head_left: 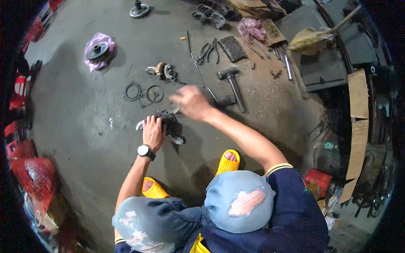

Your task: The person assembles and adjusts mechanical components on the floor, fitting curved shoes and metal rings onto a central hub by hand and using a hammer and pliers.

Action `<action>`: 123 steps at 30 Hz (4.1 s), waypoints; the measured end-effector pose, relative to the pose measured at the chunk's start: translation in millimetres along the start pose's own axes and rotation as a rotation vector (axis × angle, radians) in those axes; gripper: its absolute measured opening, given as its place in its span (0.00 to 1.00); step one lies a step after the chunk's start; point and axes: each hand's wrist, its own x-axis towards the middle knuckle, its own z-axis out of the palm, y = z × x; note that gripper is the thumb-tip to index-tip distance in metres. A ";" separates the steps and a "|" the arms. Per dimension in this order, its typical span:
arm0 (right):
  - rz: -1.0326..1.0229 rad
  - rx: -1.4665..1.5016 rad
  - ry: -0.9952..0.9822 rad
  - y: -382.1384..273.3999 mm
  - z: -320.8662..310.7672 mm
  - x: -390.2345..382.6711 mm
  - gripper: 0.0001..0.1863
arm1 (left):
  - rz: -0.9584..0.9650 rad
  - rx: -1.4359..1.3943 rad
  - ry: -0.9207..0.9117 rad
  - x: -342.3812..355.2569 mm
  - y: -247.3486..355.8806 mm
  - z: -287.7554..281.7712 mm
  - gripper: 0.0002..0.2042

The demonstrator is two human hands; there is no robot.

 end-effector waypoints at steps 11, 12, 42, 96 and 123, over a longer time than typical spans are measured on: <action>1.285 -0.264 0.304 256.5 -115.1 -105.0 0.26 | -0.048 -0.084 -0.004 22.9 4.9 -11.7 0.13; 1.256 -0.277 0.260 259.1 -109.2 -103.3 0.25 | -0.057 -0.076 -0.013 19.4 3.6 -17.0 0.13; 0.970 -0.374 0.077 127.6 -65.8 -70.5 0.27 | -0.559 -0.633 0.488 -1.0 -87.5 -42.4 0.15; 0.448 0.583 -0.197 -108.6 -7.4 8.7 0.24 | -0.059 -0.504 0.301 -19.7 -52.9 13.5 0.11; 1.006 0.690 0.239 -31.9 -86.2 -68.5 0.19 | -0.170 -0.312 0.050 -20.0 -44.0 -25.0 0.17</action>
